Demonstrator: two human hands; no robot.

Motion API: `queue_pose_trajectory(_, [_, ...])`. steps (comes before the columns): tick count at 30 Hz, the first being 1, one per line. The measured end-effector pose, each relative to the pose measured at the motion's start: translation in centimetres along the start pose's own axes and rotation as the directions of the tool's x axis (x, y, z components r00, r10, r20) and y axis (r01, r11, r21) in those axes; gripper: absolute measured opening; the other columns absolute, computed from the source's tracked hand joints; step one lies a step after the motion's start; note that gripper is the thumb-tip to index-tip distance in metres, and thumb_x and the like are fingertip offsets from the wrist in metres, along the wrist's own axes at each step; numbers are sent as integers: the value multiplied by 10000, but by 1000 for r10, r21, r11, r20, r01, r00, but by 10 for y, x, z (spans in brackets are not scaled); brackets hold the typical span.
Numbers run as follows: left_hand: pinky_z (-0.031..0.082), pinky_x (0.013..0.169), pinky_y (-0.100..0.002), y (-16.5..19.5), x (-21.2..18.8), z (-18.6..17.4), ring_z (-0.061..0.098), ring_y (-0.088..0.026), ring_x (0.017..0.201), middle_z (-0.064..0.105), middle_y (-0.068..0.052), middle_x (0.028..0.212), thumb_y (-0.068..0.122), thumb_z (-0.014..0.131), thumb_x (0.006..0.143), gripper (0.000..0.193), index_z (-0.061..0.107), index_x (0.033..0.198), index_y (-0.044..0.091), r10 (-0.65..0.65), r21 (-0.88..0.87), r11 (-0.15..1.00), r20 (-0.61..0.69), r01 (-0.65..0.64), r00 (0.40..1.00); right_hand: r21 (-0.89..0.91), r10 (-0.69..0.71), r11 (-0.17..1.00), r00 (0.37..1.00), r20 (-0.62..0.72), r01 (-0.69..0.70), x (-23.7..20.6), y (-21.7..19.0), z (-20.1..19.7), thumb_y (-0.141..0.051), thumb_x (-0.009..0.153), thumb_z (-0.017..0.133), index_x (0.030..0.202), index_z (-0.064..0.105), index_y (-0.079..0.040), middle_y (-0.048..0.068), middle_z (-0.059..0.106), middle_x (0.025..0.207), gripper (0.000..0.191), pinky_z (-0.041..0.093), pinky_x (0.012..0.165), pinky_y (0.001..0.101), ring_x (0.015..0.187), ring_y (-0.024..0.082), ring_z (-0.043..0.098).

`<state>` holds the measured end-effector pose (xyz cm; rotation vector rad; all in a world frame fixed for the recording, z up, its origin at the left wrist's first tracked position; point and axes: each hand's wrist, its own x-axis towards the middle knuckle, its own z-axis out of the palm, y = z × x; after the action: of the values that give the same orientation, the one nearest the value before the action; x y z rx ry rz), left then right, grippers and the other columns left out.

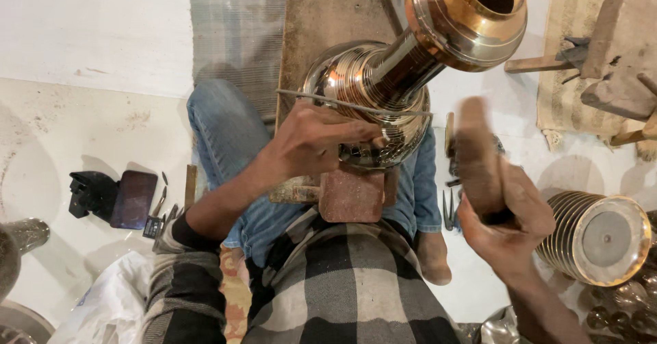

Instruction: The person sits on the floor holding a chisel against a brass vessel and strikes the chisel with a wooden mallet to emboss decorative patterns into the metal, repositioning the chisel and rotating the work as they go.

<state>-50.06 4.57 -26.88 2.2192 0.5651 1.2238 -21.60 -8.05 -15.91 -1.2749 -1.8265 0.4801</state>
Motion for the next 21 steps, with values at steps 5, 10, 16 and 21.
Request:
queue_pose_trajectory(5, [655, 658, -267, 9, -20, 17, 793, -160, 782, 793, -83, 984, -100, 579, 889, 436, 711, 1242, 120, -134, 33, 989, -203, 143, 970, -280, 59, 959, 938, 342, 42, 51, -25, -25, 9, 714, 704, 1516, 526, -154, 141, 683, 1156, 837, 550, 715, 272, 850, 183, 686])
queue_pose_trajectory(10, [640, 594, -301, 15, -35, 35, 780, -189, 694, 809, -130, 931, -100, 582, 777, 436, 742, 1166, 15, -258, 81, 950, -342, 302, 904, -510, 157, 841, 820, 550, 181, 96, -32, -27, -27, 728, 697, 1493, 558, -219, 96, 739, 1052, 801, 556, 518, 283, 632, 158, 665])
queue_pose_trajectory(16, [694, 777, -315, 34, -34, 50, 815, -240, 878, 782, -182, 1030, -141, 534, 883, 353, 711, 1179, -63, -402, -139, 910, -523, 390, 751, -574, 145, 736, 745, 651, 359, 121, -39, -12, -95, 835, 699, 1515, 507, -277, 61, 718, 1031, 730, 475, 436, 321, 533, 152, 604])
queue_pose_trajectory(21, [681, 767, -317, 44, -31, 54, 803, -250, 850, 770, -206, 1020, -145, 527, 815, 364, 710, 1121, -71, -337, -40, 918, -606, 395, 721, -216, 16, 962, 759, 650, 165, 135, -53, -11, -94, 767, 618, 1562, 466, -246, 18, 664, 1075, 824, 586, 550, 244, 629, 88, 645])
